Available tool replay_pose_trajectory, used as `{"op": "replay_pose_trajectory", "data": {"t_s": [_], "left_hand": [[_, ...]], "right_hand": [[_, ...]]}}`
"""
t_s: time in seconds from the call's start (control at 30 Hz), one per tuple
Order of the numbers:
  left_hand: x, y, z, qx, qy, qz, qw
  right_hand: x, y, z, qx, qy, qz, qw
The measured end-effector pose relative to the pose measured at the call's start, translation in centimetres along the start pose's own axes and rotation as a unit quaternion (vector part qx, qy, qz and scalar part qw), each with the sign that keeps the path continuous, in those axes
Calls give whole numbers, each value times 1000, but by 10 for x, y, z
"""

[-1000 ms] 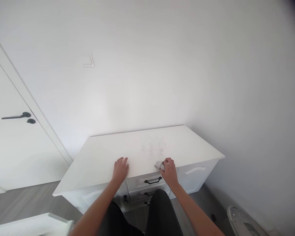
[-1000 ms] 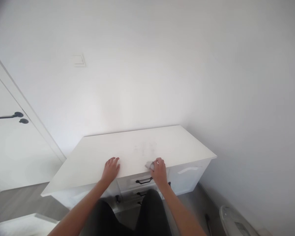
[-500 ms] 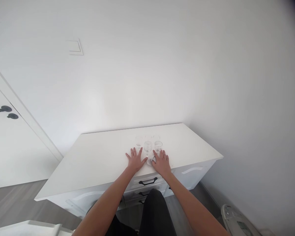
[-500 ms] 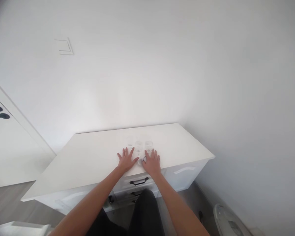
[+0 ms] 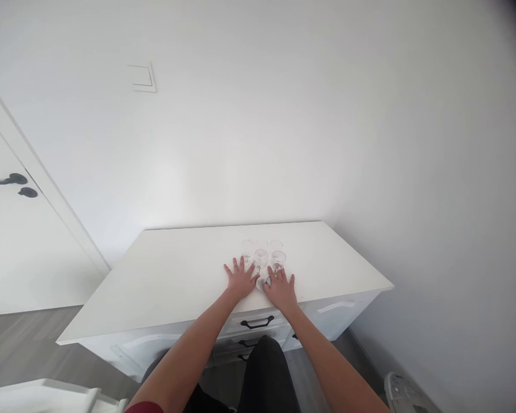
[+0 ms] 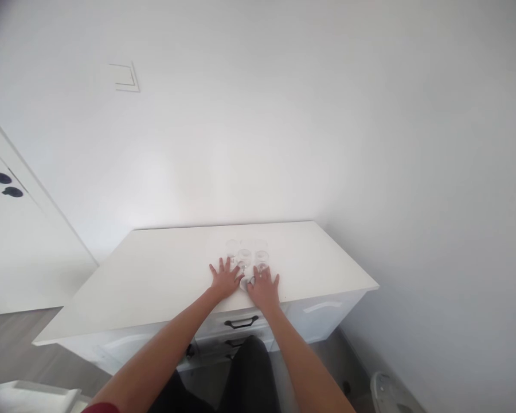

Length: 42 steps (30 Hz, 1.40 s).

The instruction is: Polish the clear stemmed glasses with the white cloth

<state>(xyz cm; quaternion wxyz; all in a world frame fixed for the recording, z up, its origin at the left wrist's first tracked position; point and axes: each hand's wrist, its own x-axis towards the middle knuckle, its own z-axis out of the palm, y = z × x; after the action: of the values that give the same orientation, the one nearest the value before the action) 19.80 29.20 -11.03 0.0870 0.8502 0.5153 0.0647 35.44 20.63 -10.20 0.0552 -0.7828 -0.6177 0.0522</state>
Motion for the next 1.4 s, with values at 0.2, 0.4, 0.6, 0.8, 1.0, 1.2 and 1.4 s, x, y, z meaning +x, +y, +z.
{"op": "replay_pose_trajectory", "data": {"t_s": [0.2,0.4,0.6,0.8,1.0,1.2,1.4], "left_hand": [[-19,-32,-9,1,3,-18,1000],[-56,-101,-31,18,5,-61,998],[-109,-189,-62,25,0,-73,997],[-149,-266,-83,42,14,-143,989],[-167,-311,-97,27,14,-179,983],[-170,-314,-91,36,40,-182,982],[-171,-313,-88,38,51,-183,981]], "right_hand": [[-4,-19,1,5,-6,-4,1000],[-9,-84,8,25,-8,-63,998],[-8,-176,17,31,-23,-144,989],[-9,-263,31,52,-22,-199,978],[-15,-319,41,70,-20,-221,973],[-19,-335,40,74,-32,-234,969],[-20,-335,34,75,-37,-237,968]]}}
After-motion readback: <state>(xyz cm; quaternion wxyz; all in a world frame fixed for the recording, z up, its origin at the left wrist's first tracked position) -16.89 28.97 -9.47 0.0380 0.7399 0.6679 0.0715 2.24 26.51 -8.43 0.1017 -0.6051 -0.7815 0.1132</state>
